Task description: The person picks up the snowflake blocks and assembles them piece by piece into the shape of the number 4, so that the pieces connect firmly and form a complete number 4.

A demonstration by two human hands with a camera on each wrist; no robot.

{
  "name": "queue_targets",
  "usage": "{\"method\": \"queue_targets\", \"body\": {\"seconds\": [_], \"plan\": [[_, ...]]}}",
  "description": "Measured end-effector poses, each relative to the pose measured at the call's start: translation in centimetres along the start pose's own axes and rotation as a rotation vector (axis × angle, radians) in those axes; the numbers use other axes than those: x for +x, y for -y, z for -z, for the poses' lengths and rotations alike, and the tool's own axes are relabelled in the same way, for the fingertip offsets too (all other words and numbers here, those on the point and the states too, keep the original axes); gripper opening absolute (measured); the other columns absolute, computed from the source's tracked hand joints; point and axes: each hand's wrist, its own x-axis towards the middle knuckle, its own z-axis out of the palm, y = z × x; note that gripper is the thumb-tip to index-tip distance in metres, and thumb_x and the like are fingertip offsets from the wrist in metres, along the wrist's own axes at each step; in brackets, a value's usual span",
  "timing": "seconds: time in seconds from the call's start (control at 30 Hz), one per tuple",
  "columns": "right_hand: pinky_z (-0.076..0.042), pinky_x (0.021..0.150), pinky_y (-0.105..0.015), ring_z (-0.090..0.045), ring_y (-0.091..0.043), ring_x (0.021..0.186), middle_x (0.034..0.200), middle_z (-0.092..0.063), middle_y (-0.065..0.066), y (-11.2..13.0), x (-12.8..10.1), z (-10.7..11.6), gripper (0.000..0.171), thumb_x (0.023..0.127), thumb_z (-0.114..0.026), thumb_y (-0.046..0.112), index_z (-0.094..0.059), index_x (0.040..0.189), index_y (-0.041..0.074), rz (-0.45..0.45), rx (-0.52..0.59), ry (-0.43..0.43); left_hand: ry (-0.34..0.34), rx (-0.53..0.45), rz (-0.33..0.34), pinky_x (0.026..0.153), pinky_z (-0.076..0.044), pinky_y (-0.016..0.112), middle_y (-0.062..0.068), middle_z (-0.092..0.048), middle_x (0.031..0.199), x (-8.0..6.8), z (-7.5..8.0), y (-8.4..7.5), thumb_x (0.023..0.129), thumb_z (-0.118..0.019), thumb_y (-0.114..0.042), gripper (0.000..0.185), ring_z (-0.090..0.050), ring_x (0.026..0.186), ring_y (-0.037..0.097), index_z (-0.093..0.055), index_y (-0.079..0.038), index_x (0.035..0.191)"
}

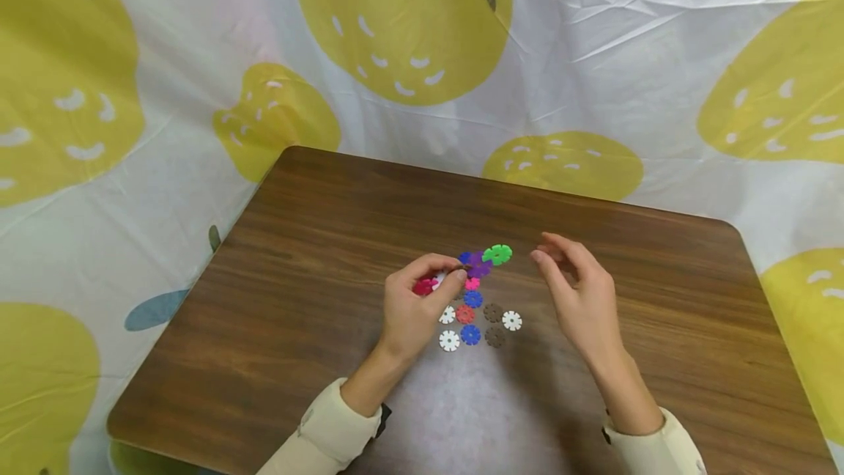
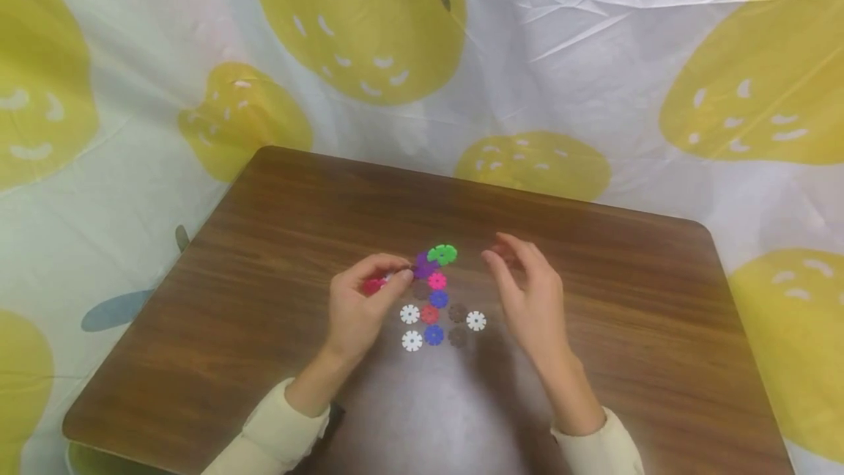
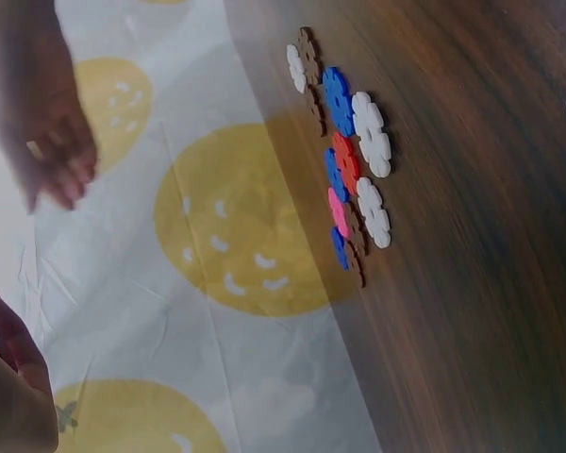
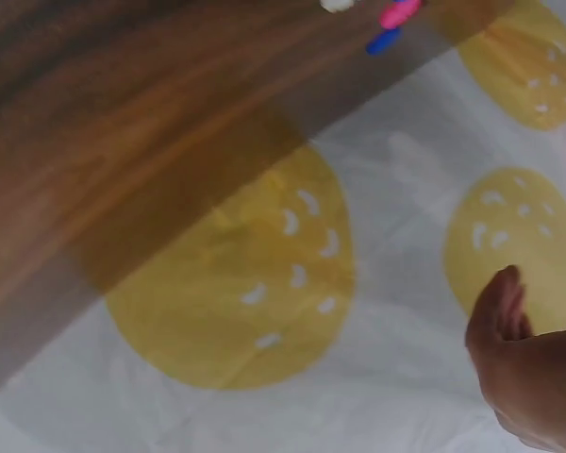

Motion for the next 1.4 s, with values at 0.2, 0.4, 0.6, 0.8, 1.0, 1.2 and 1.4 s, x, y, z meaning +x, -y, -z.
{"method": "queue_targets", "body": {"seconds": [0.2, 0.4, 0.6, 0.8, 1.0, 1.2, 1.4], "plan": [[-0.057, 0.102, -0.030, -0.066, -0.022, 0.113, 0.124, -0.065, -0.017, -2.7, 0.3, -1.3, 0.052, 0.100, -0.070, 0.029, -0.057, 0.141, 0.000, -0.209, -0.037, 0.086, 0.004, -0.011, 0.010, 0.068, -0.059, 0.018, 0.028, -0.073, 0.090, -0.1, -0.1, -0.1, 0.088, -0.075, 0.003, 0.011, -0.068, 0.075, 0.004, -0.073, 0.008, 0.097], [-0.051, 0.108, -0.052, -0.059, -0.040, 0.123, 0.134, -0.057, -0.025, -5.4, 0.8, -3.2, 0.061, 0.101, -0.068, 0.029, -0.048, 0.148, -0.003, -0.252, -0.078, 0.183, 0.002, -0.010, 0.012, 0.069, -0.060, 0.018, 0.028, -0.073, 0.091, -0.2, -0.2, -0.1, 0.088, -0.075, 0.002, 0.011, -0.068, 0.075, 0.003, -0.074, 0.008, 0.096], [-0.049, 0.108, -0.054, -0.059, -0.041, 0.123, 0.132, -0.058, -0.026, -6.7, 1.3, -5.3, 0.059, 0.100, -0.066, 0.025, -0.047, 0.149, -0.001, -0.289, -0.138, 0.262, 0.008, -0.004, 0.029, 0.068, -0.060, 0.018, 0.026, -0.074, 0.091, -0.3, -0.4, -0.4, 0.088, -0.075, 0.000, 0.010, -0.068, 0.076, 0.004, -0.074, 0.006, 0.097], [-0.051, 0.101, -0.054, -0.062, -0.041, 0.116, 0.125, -0.059, -0.027, -7.5, 1.5, -6.8, 0.060, 0.096, -0.067, 0.022, -0.048, 0.148, -0.001, -0.295, -0.173, 0.289, -0.002, 0.001, 0.037, 0.068, -0.060, 0.019, 0.025, -0.074, 0.092, -0.3, -0.6, -0.7, 0.088, -0.075, 0.000, 0.011, -0.068, 0.076, 0.005, -0.075, 0.005, 0.097], [-0.051, 0.096, -0.055, -0.061, -0.040, 0.110, 0.122, -0.060, -0.028, -8.1, 1.6, -7.5, 0.057, 0.094, -0.066, 0.016, -0.051, 0.145, -0.002, -0.269, -0.186, 0.298, 0.002, 0.004, 0.044, 0.068, -0.060, 0.018, 0.025, -0.074, 0.093, -0.2, -0.7, -0.6, 0.089, -0.075, 0.000, 0.010, -0.069, 0.076, 0.005, -0.075, 0.004, 0.098], [-0.046, 0.109, -0.058, -0.056, -0.046, 0.125, 0.132, -0.060, -0.033, -8.4, 1.9, -8.5, 0.056, 0.092, -0.068, 0.012, -0.054, 0.141, -0.008, -0.225, -0.174, 0.301, 0.005, 0.001, 0.032, 0.068, -0.058, 0.017, 0.025, -0.074, 0.093, -0.2, -1.0, -0.4, 0.088, -0.076, 0.001, 0.010, -0.068, 0.077, 0.005, -0.075, 0.005, 0.097], [-0.048, 0.108, -0.059, -0.058, -0.050, 0.124, 0.131, -0.065, -0.031, -8.3, 2.3, -9.6, 0.038, 0.091, -0.072, 0.013, -0.067, 0.121, -0.011, -0.079, -0.268, 0.334, 0.014, -0.015, 0.014, 0.070, -0.060, 0.017, 0.028, -0.073, 0.094, 0.0, -1.3, -0.3, 0.087, -0.075, 0.003, 0.011, -0.068, 0.079, 0.004, -0.074, 0.007, 0.097]]}}
